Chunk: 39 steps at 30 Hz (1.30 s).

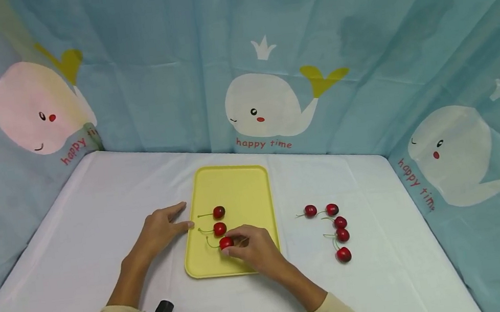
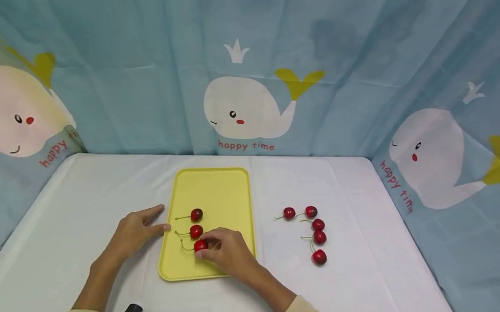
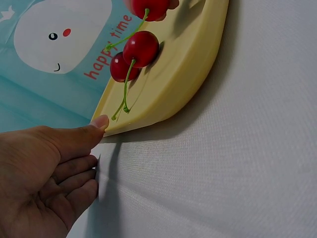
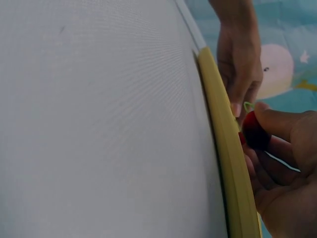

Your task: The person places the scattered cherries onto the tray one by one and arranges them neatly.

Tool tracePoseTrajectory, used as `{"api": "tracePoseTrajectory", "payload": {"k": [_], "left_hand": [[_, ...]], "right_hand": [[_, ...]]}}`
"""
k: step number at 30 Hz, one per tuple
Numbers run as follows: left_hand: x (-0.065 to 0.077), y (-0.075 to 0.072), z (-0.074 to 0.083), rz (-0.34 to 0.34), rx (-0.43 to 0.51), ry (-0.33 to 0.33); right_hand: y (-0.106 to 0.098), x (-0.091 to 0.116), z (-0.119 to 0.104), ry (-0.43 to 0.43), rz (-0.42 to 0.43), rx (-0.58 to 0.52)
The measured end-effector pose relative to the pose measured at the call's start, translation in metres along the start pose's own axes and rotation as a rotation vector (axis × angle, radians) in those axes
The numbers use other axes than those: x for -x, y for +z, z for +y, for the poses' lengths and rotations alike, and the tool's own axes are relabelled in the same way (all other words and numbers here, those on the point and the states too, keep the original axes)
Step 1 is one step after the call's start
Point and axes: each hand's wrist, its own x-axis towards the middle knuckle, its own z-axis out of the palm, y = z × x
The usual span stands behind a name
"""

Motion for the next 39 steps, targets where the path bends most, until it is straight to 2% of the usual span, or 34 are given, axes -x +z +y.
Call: {"api": "tracePoseTrajectory", "payload": {"k": [26, 39], "left_hand": [[-0.002, 0.001, -0.002, 0.003, -0.014, 0.007], [-0.002, 0.001, -0.003, 0.006, -0.008, 0.012]], "right_hand": [[0.016, -0.006, -0.002, -0.058, 0.024, 0.167], [0.016, -0.005, -0.003, -0.018, 0.014, 0.165]]}}
